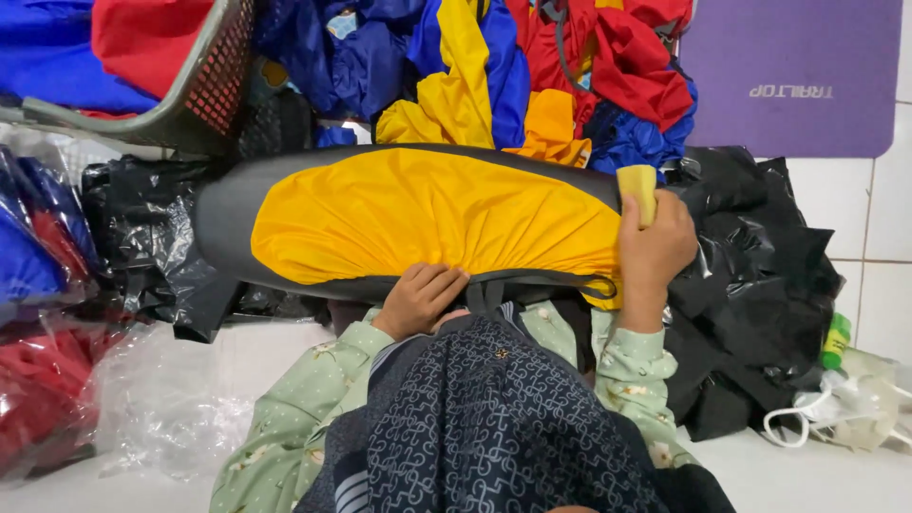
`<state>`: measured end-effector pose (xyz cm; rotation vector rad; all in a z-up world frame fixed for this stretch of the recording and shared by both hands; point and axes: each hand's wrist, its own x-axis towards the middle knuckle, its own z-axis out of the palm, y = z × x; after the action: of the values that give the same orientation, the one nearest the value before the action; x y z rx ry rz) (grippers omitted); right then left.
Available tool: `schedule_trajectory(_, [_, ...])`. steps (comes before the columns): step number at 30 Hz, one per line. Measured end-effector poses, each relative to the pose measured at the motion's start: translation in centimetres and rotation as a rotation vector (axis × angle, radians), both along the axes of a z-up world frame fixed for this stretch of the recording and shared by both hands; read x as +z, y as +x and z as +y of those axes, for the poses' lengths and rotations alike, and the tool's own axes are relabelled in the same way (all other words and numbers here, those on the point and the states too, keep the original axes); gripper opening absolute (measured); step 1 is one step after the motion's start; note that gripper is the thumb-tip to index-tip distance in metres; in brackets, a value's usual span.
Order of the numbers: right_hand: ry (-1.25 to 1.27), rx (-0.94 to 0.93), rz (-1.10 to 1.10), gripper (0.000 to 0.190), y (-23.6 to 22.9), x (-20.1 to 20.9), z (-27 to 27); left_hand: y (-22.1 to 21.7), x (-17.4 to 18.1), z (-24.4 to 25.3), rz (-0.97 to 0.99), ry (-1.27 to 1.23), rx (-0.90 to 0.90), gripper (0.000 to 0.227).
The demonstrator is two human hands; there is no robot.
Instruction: Cutting, smoothing, folding, and packing yellow fabric items into plastic shipping bags.
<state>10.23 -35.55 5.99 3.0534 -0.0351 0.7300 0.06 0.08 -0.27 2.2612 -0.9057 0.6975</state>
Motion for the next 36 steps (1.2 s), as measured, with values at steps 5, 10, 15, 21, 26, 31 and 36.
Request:
schedule_trajectory(5, [0.498, 0.572, 0.302, 0.038, -4.8, 2.3, 10.4, 0.3, 0.5, -0.4, 0.003, 0.089, 0.027, 0.059])
schedule_trajectory(10, [0.212, 0.316, 0.239, 0.031, -1.8, 0.2, 3.2, 0.3, 0.3, -0.6, 0.044, 0.101, 0.018, 0.058])
schedule_trajectory(15, [0.103, 0.086, -0.002, 0.035, -1.4, 1.1, 4.0, 0.0, -0.1, -0.8, -0.042, 0.107, 0.084, 0.058])
schedule_trajectory(21, [0.456, 0.636, 0.616, 0.044, -1.4, -0.5, 8.4, 0.0, -1.4, -0.9, -0.042, 0.066, 0.057, 0.059])
schedule_trajectory(26, [0.144, 0.187, 0.11, 0.037, 2.1, -0.6, 5.9, 0.1, -1.4, -1.0, -0.076, 0.036, 0.07, 0.056])
schedule_trajectory(31, [0.476, 0.71, 0.559, 0.041, -1.8, 0.9, 13.2, -0.2, -1.9, -1.1, -0.092, 0.029, 0.095, 0.054])
schedule_trajectory(36, [0.036, 0.261, 0.249, 0.041, 4.2, -3.8, 8.4, 0.0, -0.9, -0.9, -0.075, 0.022, 0.078, 0.054])
